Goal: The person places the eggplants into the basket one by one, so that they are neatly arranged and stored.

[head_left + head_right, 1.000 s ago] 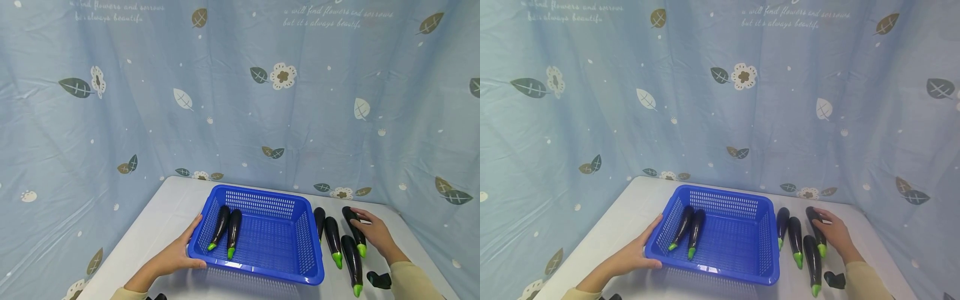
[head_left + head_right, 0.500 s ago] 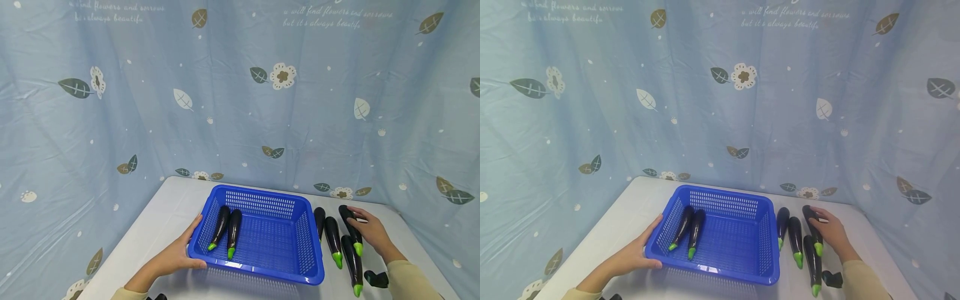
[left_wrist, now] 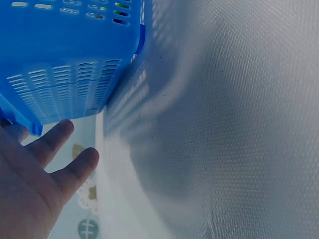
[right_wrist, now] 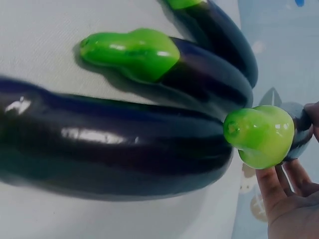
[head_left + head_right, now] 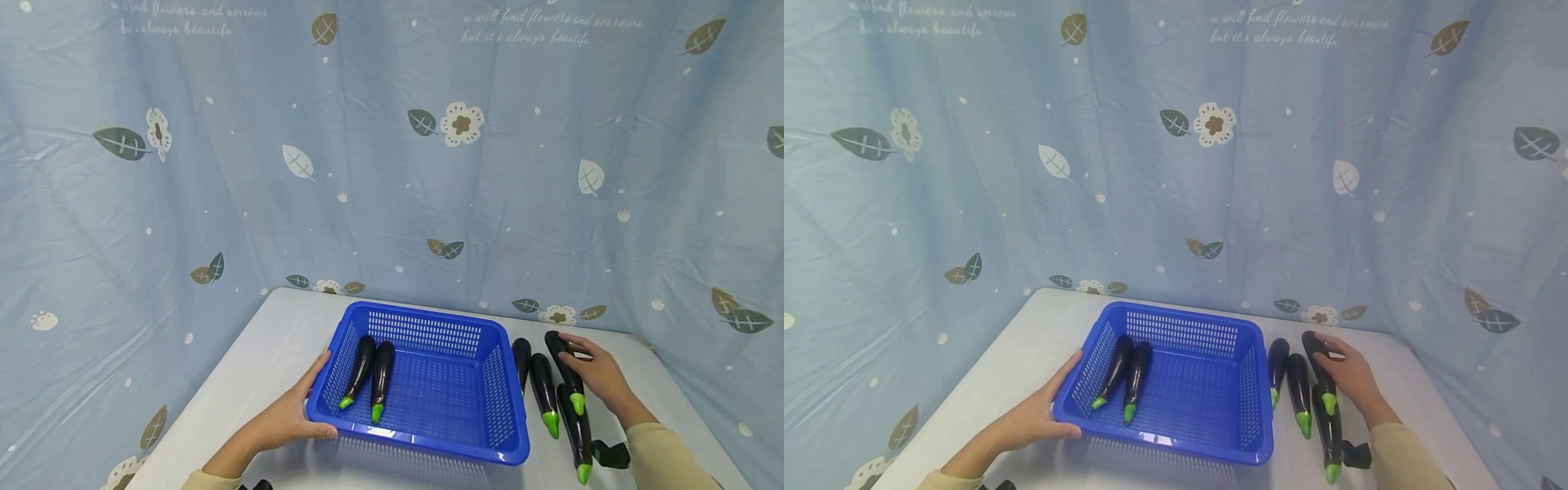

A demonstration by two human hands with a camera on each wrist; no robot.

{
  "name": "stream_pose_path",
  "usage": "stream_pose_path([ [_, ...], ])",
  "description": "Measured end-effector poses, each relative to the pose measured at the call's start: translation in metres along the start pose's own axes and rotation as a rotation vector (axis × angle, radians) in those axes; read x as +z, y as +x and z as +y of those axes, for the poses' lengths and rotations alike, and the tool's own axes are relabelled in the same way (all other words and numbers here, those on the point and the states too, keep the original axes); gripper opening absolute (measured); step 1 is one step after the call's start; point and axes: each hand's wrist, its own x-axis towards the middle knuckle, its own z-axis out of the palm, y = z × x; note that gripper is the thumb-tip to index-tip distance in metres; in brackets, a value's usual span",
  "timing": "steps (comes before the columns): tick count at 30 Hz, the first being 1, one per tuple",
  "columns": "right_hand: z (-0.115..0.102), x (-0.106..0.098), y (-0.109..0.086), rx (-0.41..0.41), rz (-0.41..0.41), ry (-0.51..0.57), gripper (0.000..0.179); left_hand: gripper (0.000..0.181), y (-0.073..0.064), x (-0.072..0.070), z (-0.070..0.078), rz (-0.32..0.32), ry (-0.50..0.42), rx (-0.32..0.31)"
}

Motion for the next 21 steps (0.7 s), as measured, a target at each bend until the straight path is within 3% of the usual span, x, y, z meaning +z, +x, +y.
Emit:
stream_pose_path([
  [21, -0.028, 0.004, -0.003, -0.055, -0.002, 0.010, 0.057, 0.130, -0.001, -0.003, 0.001, -0.008, -0.002, -0.001],
])
